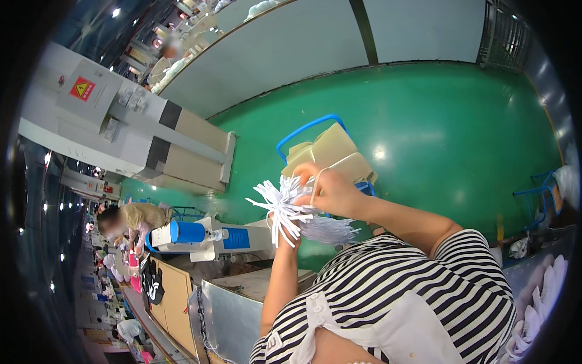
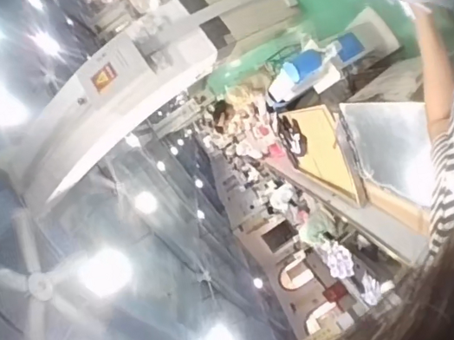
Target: The person gathers white cords from a pile on a metal table, aligns them into a bundle, and ties them with a thin white string. The person repeats this process multiple times, placing the finished bundles into a blue plastic basket.
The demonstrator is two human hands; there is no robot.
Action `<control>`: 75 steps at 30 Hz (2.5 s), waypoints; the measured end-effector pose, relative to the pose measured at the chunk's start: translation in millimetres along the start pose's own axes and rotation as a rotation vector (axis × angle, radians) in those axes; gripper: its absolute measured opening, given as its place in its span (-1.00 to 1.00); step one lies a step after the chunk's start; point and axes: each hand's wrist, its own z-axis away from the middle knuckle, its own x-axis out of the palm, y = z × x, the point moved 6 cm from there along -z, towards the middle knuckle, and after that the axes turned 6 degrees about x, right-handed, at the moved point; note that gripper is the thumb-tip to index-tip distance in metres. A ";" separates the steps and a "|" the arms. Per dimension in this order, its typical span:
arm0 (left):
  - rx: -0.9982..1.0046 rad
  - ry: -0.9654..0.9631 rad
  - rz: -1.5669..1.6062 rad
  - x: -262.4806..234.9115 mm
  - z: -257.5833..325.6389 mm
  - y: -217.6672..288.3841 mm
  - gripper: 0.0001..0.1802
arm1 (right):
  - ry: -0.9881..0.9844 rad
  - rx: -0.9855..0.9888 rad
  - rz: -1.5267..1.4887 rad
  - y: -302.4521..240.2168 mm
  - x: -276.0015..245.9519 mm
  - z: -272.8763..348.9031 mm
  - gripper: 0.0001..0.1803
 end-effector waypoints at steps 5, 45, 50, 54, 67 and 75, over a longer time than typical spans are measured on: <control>-0.110 0.035 0.053 0.6 8.0 -4.1 -0.65 | -0.001 -0.053 -0.232 23.4 11.8 -13.9 -0.84; 0.003 0.022 0.055 -31.9 0.2 -50.5 -0.77 | -0.368 0.448 -0.671 50.4 44.4 3.6 -0.84; 0.011 0.095 -0.210 -25.6 5.6 -34.6 -0.81 | -0.566 0.425 -0.197 26.6 33.9 17.7 -0.84; 0.137 0.026 -0.871 -7.0 13.9 -10.9 -0.83 | -0.620 0.473 -0.046 42.0 24.9 26.1 -0.83; 0.267 0.016 -0.761 -7.2 -8.3 -6.6 -0.70 | -0.583 0.426 -0.669 34.0 37.7 49.8 -0.75; 0.250 0.016 -0.481 -6.4 -16.4 -22.7 -0.78 | -0.299 0.454 -0.653 40.7 31.4 44.8 -0.71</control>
